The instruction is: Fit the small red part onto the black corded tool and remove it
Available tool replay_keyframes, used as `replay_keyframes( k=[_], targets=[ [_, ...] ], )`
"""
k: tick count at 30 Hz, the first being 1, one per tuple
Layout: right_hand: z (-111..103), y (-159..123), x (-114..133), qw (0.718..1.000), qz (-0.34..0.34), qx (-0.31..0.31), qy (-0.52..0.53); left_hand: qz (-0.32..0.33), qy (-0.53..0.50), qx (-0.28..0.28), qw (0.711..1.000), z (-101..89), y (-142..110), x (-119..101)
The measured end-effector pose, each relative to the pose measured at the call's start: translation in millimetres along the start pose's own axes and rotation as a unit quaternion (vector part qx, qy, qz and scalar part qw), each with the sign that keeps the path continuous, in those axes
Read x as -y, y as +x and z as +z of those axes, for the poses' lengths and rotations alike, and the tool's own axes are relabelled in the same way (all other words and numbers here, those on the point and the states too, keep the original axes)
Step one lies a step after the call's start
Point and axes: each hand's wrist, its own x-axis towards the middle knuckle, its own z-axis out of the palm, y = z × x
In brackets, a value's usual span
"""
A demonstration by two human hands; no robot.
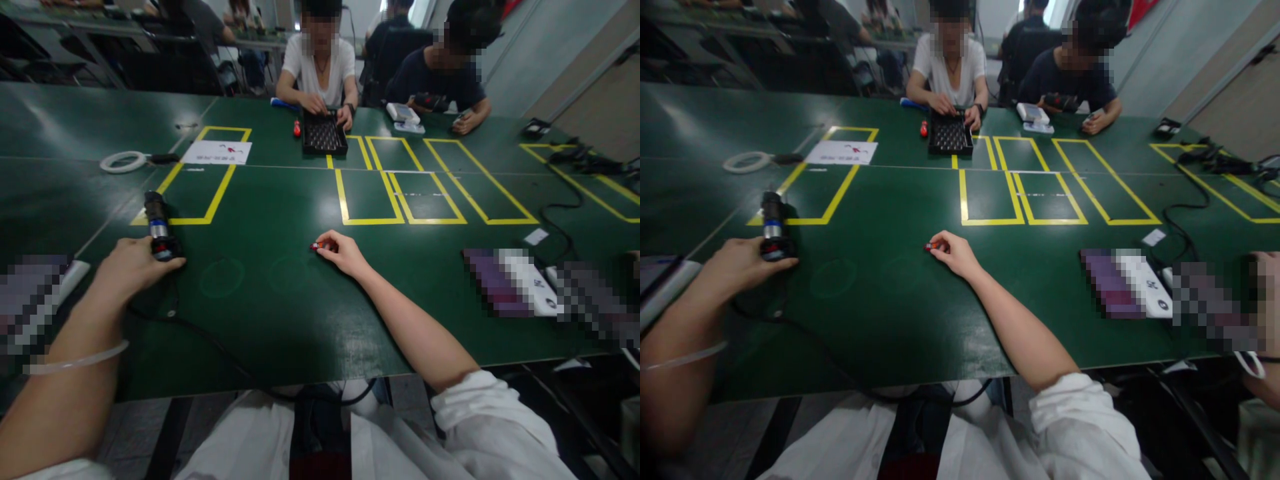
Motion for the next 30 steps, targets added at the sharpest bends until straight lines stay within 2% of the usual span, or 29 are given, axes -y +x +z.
replay_keyframes(
  k=[2,5,8,13,17,22,30],
  targets=[
    [0,0,-1,1.000,-0.001,-0.004,-0.005,-0.007,0.017,0.015,1.000,-5.0,-2,-25],
    [-1,0,-2,1.000,-0.006,-0.018,-0.012,0.049,0.008,0.010,0.999,-9.6,-6,-65],
    [-1,1,-3,0.999,-0.009,-0.029,-0.011,0.109,0.010,-0.011,0.994,-9.9,-13,-108],
    [-1,2,-4,0.998,-0.011,-0.065,0.003,0.164,0.026,-0.067,0.984,-8.8,-36,-181],
    [-1,2,-6,0.996,-0.020,-0.090,-0.014,0.203,0.023,-0.093,0.974,-7.4,-53,-224],
    [-1,1,-7,0.993,-0.037,-0.101,-0.037,0.253,-0.001,-0.104,0.962,-0.3,-65,-249],
    [-2,0,-9,0.993,-0.052,-0.072,-0.076,0.276,-0.022,-0.111,0.954,8.1,-72,-251]
  ],
)
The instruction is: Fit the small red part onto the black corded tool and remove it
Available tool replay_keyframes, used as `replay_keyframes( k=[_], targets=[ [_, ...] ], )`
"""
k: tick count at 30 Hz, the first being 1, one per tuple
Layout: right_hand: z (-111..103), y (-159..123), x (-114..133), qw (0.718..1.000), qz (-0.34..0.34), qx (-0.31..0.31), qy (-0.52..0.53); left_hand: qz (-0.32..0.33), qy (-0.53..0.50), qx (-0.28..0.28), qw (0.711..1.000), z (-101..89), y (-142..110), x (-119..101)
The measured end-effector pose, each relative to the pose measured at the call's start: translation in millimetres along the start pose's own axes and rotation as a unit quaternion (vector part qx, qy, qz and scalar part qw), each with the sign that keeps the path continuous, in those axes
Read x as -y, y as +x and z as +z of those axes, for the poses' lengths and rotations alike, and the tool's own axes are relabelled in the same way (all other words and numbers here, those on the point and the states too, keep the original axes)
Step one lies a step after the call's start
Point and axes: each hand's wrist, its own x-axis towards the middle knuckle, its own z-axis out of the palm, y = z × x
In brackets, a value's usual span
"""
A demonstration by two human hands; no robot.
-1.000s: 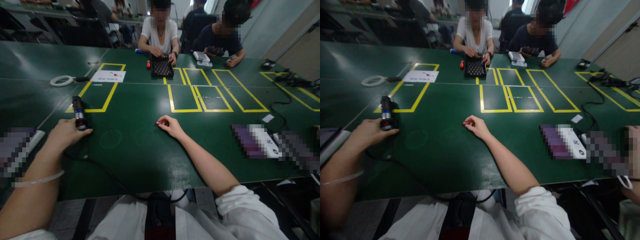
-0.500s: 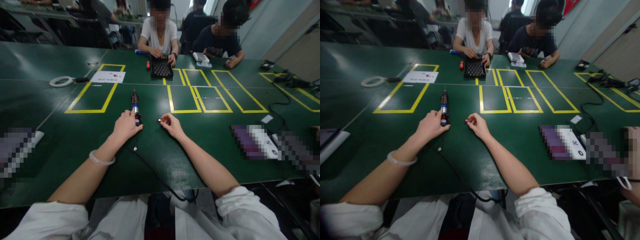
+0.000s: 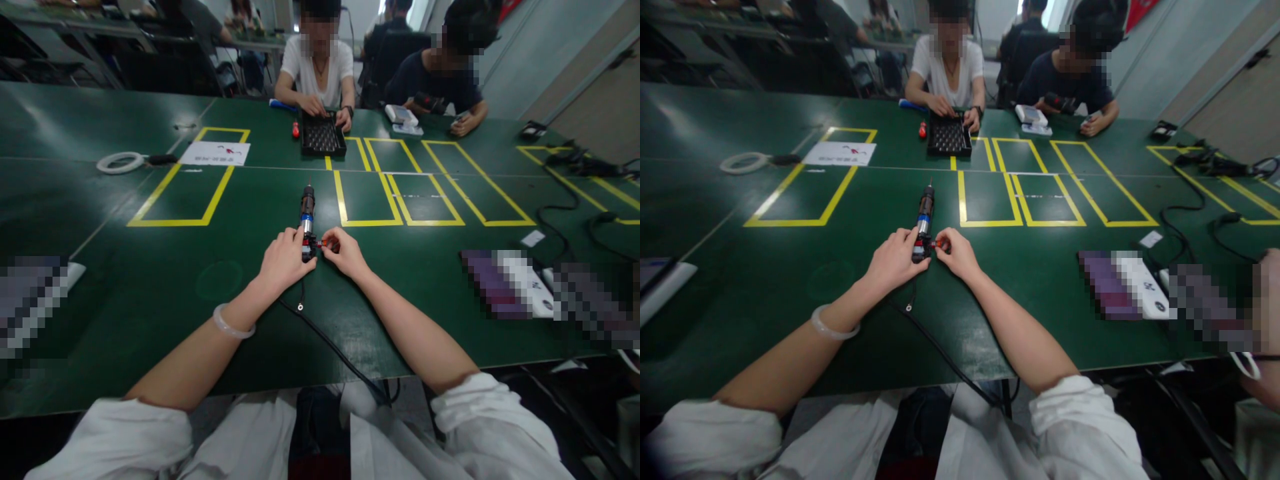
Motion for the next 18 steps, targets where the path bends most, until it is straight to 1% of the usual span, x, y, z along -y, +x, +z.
replay_keyframes(
  k=[5,10,15,18],
  targets=[
    [1.4,-0.3,2.5,1.000,-0.017,0.018,-0.017,0.005,0.003,-0.015,1.000,3.2,-1.8,-2.0],
    [1.5,0.9,2.5,1.000,0.002,0.023,-0.011,0.007,0.003,-0.018,1.000,4.3,-4.2,-2.6],
    [-1.1,0.6,3.0,1.000,-0.026,0.007,-0.001,0.006,0.000,-0.025,1.000,6.3,-4.9,-0.4],
    [-2.2,-0.6,5.7,1.000,-0.012,0.004,0.007,0.005,-0.002,-0.031,1.000,8.2,-5.1,0.2]
  ],
)
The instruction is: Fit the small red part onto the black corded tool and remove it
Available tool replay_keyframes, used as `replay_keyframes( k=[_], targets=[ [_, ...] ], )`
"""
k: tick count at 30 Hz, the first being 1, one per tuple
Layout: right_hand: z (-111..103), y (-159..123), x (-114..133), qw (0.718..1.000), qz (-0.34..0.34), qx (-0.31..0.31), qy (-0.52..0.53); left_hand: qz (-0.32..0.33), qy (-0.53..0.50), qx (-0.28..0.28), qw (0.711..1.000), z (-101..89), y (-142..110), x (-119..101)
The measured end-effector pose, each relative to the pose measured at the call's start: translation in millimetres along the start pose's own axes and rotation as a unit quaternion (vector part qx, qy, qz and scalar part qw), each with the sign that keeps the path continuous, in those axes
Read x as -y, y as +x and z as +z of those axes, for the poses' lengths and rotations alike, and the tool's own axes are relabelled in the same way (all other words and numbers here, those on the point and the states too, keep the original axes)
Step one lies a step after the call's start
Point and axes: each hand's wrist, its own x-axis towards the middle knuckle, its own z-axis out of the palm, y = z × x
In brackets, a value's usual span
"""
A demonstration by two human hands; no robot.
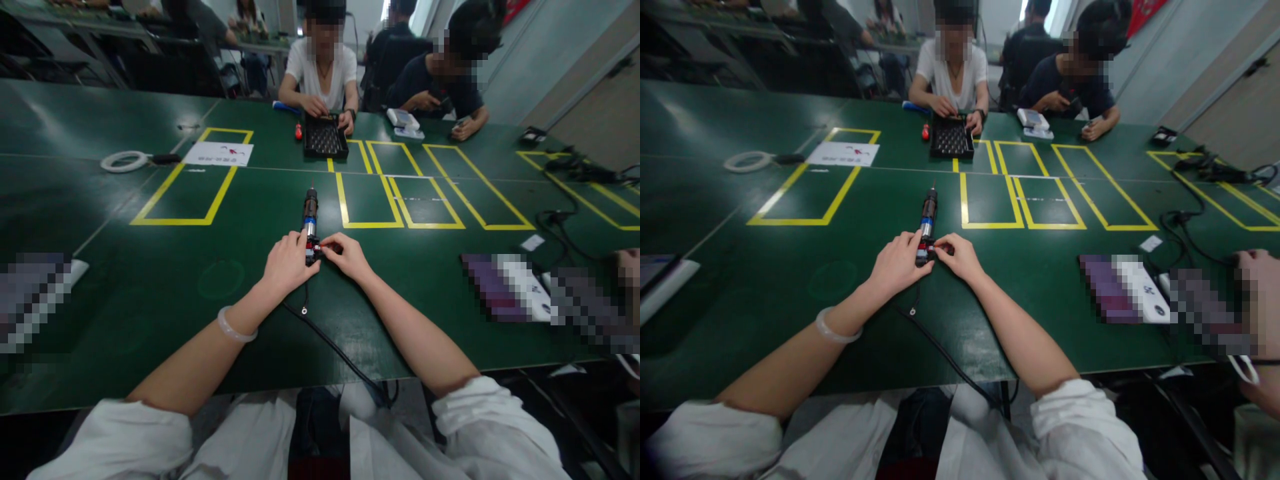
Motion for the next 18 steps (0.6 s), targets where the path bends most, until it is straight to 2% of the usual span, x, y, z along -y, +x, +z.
replay_keyframes(
  k=[8,13,18],
  targets=[
    [-1,-1,3,0.996,0.070,-0.009,0.046,-0.013,-0.018,0.001,1.000,2.3,-1,0],
    [0,-1,3,0.993,0.083,-0.025,0.083,-0.037,-0.028,0.009,0.999,-1.8,2,-5],
    [2,-2,3,0.991,0.079,-0.009,0.107,-0.073,-0.027,0.009,0.997,-3.3,9,-8]
  ],
)
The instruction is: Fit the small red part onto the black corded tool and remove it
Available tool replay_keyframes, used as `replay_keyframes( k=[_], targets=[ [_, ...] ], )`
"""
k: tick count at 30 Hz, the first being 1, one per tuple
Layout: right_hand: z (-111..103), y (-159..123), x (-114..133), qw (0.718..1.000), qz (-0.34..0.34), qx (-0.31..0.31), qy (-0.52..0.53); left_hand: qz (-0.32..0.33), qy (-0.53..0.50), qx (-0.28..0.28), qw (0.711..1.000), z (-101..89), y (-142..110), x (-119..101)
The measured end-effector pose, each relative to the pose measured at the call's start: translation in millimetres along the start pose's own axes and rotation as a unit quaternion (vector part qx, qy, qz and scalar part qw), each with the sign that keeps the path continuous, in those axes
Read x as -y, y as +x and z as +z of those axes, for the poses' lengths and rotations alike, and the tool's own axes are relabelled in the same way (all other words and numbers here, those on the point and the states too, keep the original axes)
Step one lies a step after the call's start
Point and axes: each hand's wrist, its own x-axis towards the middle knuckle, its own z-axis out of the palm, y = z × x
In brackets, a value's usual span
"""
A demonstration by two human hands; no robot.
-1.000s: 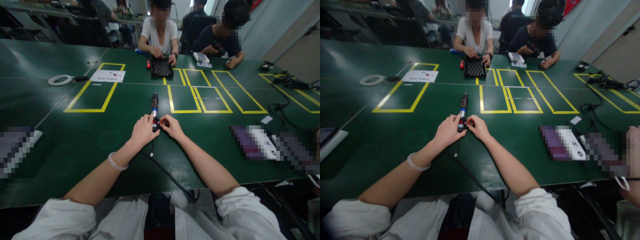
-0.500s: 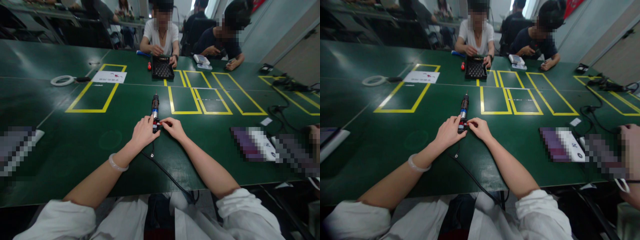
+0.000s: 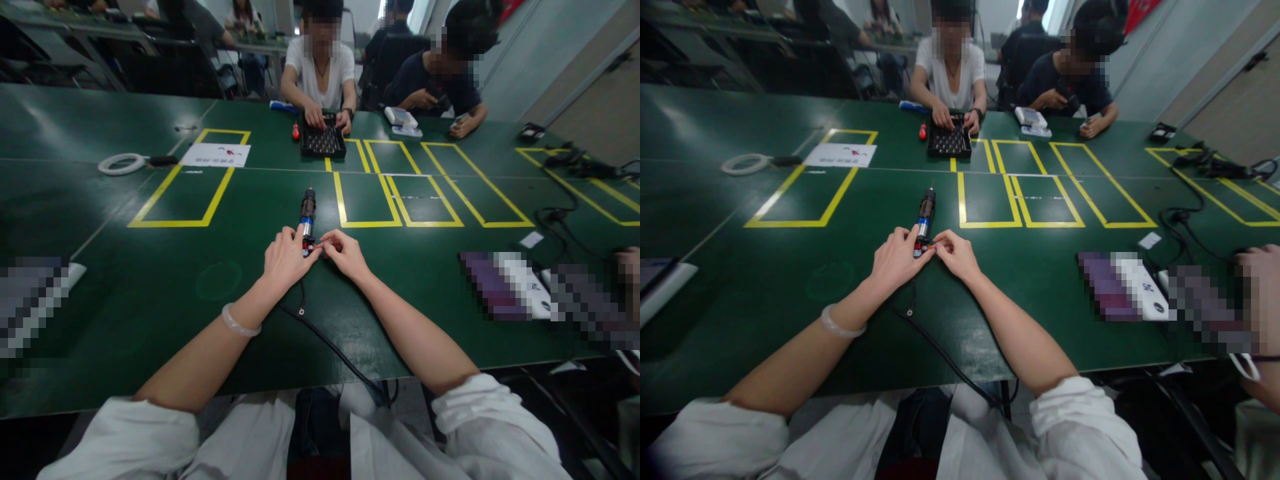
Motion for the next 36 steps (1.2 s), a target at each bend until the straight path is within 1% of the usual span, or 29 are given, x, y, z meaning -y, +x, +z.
replay_keyframes(
  k=[6,12,17,20,24,30,36],
  targets=[
    [0,-1,-2,0.999,-0.009,0.050,0.015,0.003,0.011,-0.018,1.000,2.8,1,4],
    [1,-1,-4,0.998,-0.041,0.051,-0.015,0.016,0.023,-0.017,0.999,0.2,1,10],
    [-1,0,-5,0.998,-0.025,0.057,-0.016,0.029,0.052,-0.002,0.998,-6.9,-6,27],
    [-2,0,-2,0.997,-0.020,0.061,-0.032,0.020,0.064,0.011,0.998,-11.3,-13,45],
    [-3,-1,4,0.997,-0.017,0.060,-0.053,-0.025,0.073,0.036,0.996,-18.5,-26,76],
    [-3,-1,6,0.995,-0.022,0.065,-0.070,-0.113,0.094,0.056,0.988,-34.6,-48,133],
    [-3,-1,4,0.994,-0.030,0.069,-0.080,-0.233,0.116,0.077,0.962,-49.3,-65,183]
  ],
)
